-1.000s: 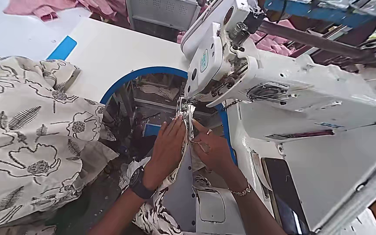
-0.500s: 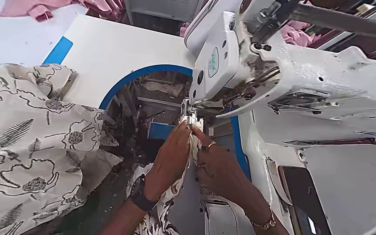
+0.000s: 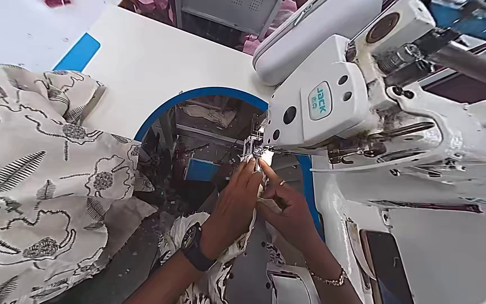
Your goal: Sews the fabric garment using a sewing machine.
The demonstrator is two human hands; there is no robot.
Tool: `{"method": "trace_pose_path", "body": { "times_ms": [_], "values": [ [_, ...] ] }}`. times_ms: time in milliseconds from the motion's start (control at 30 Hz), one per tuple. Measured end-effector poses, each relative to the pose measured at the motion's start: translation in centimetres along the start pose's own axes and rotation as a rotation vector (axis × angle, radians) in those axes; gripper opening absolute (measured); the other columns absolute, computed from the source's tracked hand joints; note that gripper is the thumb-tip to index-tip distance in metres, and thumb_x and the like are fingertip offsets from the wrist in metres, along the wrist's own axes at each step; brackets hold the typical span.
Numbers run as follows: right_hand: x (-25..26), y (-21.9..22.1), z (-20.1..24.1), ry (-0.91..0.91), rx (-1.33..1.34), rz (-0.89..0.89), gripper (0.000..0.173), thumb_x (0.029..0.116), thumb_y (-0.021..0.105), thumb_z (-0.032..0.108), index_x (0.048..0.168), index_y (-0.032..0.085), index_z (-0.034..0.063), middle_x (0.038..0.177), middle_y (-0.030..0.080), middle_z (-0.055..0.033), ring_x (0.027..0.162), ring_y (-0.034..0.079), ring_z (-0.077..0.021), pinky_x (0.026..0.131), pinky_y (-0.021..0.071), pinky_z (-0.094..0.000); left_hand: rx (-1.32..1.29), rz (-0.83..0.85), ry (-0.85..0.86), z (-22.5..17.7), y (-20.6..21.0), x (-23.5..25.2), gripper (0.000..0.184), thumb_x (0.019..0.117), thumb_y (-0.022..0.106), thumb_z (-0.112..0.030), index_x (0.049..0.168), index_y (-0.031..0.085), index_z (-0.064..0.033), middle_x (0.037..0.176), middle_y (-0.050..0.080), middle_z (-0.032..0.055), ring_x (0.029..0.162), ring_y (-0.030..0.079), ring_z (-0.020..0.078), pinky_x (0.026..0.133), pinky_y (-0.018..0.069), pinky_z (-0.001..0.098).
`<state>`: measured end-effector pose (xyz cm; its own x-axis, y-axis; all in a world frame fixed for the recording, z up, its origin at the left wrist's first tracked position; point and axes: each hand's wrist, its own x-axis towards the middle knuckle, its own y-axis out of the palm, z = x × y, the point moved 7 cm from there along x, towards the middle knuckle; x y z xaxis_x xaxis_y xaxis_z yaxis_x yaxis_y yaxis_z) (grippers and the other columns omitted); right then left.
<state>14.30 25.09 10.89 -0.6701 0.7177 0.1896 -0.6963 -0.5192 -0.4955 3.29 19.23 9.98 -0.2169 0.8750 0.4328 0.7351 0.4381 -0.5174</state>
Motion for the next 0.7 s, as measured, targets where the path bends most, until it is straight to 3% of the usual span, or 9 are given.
{"method": "trace_pose_path", "body": {
  "times_ms": [133, 267, 333, 400, 433, 500, 600, 633, 700],
  "values": [
    [-0.2, 0.4, 0.8, -0.042, -0.149, -0.050, 0.017, 0.0856, 0.068, 0.021, 0.081, 0.066, 0.0049, 0.141, 0.062, -0.0181, 0.083, 0.062, 0.0020, 0.067, 0.0474, -0.0143, -0.008, -0.013, -0.022, 0.2, 0.0, 0.4, 0.025, 0.0977, 0.049, 0.005, 0.118, 0.064, 0.0062, 0.139, 0.060, 0.0273, 0.132, 0.057, 0.0423, 0.107, 0.0501, 0.0452],
    [-0.7, 1.4, 3.4, -0.064, -0.469, -0.197, 0.019, 0.0912, 0.061, 0.018, 0.093, 0.073, 0.0028, 0.129, 0.066, -0.0225, 0.080, 0.069, -0.0159, 0.064, 0.0543, -0.0273, -0.031, 0.061, -0.117, 0.9, 0.4, 1.5, 0.029, 0.0967, 0.052, 0.005, 0.123, 0.063, 0.0075, 0.139, 0.056, 0.0313, 0.128, 0.058, 0.0457, 0.103, 0.0502, 0.0532],
    [-1.4, 1.3, 4.5, -0.072, -0.596, -0.247, 0.021, 0.0925, 0.061, 0.016, 0.096, 0.074, 0.0000, 0.111, 0.069, -0.0230, 0.078, 0.070, -0.0261, 0.059, 0.0557, -0.0359, -0.038, 0.041, -0.163, 1.2, 0.0, 1.7, 0.029, 0.0962, 0.055, 0.002, 0.123, 0.063, 0.0079, 0.132, 0.061, 0.0301, 0.124, 0.060, 0.0457, 0.100, 0.0495, 0.0577],
    [-3.6, 0.0, 5.3, -0.019, -0.754, -0.183, 0.019, 0.0885, 0.063, 0.013, 0.090, 0.075, -0.0022, 0.085, 0.070, -0.0197, 0.070, 0.070, -0.0325, 0.057, 0.0558, -0.0459, -0.126, 0.084, -0.272, 1.1, -1.7, -0.2, 0.030, 0.1021, 0.055, -0.013, 0.123, 0.064, 0.0058, 0.107, 0.069, 0.0195, 0.101, 0.067, 0.0322, 0.090, 0.0539, 0.0494],
    [-5.0, -1.0, 5.1, 0.084, -0.809, -0.077, 0.017, 0.0886, 0.066, 0.011, 0.089, 0.074, -0.0037, 0.080, 0.069, -0.0206, 0.070, 0.070, -0.0377, 0.060, 0.0551, -0.0539, -0.220, 0.173, -0.331, 1.3, -2.4, -1.8, 0.034, 0.1052, 0.051, -0.025, 0.123, 0.063, 0.0009, 0.091, 0.066, 0.0093, 0.083, 0.063, 0.0199, 0.078, 0.0538, 0.0401],
    [-8.0, -2.3, 1.5, 0.379, -0.746, 0.203, 0.021, 0.0906, 0.070, 0.015, 0.086, 0.071, -0.0053, 0.076, 0.067, -0.0227, 0.074, 0.067, -0.0426, 0.067, 0.0493, -0.0623, -0.311, 0.369, -0.399, 1.5, -3.6, -5.4, 0.036, 0.1047, 0.053, -0.033, 0.117, 0.065, -0.0021, 0.082, 0.064, 0.0064, 0.072, 0.061, 0.0161, 0.070, 0.0515, 0.0376],
    [-11.1, -3.6, -4.8, 0.412, -0.320, 0.507, 0.017, 0.0904, 0.070, 0.020, 0.085, 0.073, 0.0049, 0.077, 0.068, -0.0034, 0.075, 0.064, -0.0125, 0.072, 0.0520, -0.0383, -0.165, 0.264, -0.282, 1.0, -4.7, -7.2, 0.028, 0.1027, 0.056, -0.023, 0.100, 0.069, 0.0006, 0.077, 0.065, 0.0117, 0.070, 0.063, 0.0229, 0.068, 0.0508, 0.0436],
    [-10.8, -3.7, -4.0, 0.281, -0.217, 0.513, 0.018, 0.0919, 0.067, 0.021, 0.089, 0.076, 0.0055, 0.083, 0.072, -0.0009, 0.081, 0.067, -0.0063, 0.077, 0.0549, -0.0323, -0.136, 0.205, -0.213, 0.7, -4.8, -6.8, 0.028, 0.1033, 0.054, -0.022, 0.098, 0.070, 0.0004, 0.078, 0.065, 0.0115, 0.071, 0.063, 0.0224, 0.069, 0.0517, 0.0426],
    [-10.0, -3.6, 1.2, 0.000, -0.306, 0.416, 0.025, 0.0979, 0.055, 0.022, 0.090, 0.071, 0.0050, 0.072, 0.065, -0.0001, 0.068, 0.063, -0.0065, 0.065, 0.0522, -0.0292, -0.101, 0.138, -0.098, -0.7, -4.4, -6.5, 0.029, 0.1037, 0.051, -0.020, 0.095, 0.069, 0.0008, 0.075, 0.065, 0.0119, 0.068, 0.062, 0.0229, 0.066, 0.0514, 0.0418]
  ]
}}
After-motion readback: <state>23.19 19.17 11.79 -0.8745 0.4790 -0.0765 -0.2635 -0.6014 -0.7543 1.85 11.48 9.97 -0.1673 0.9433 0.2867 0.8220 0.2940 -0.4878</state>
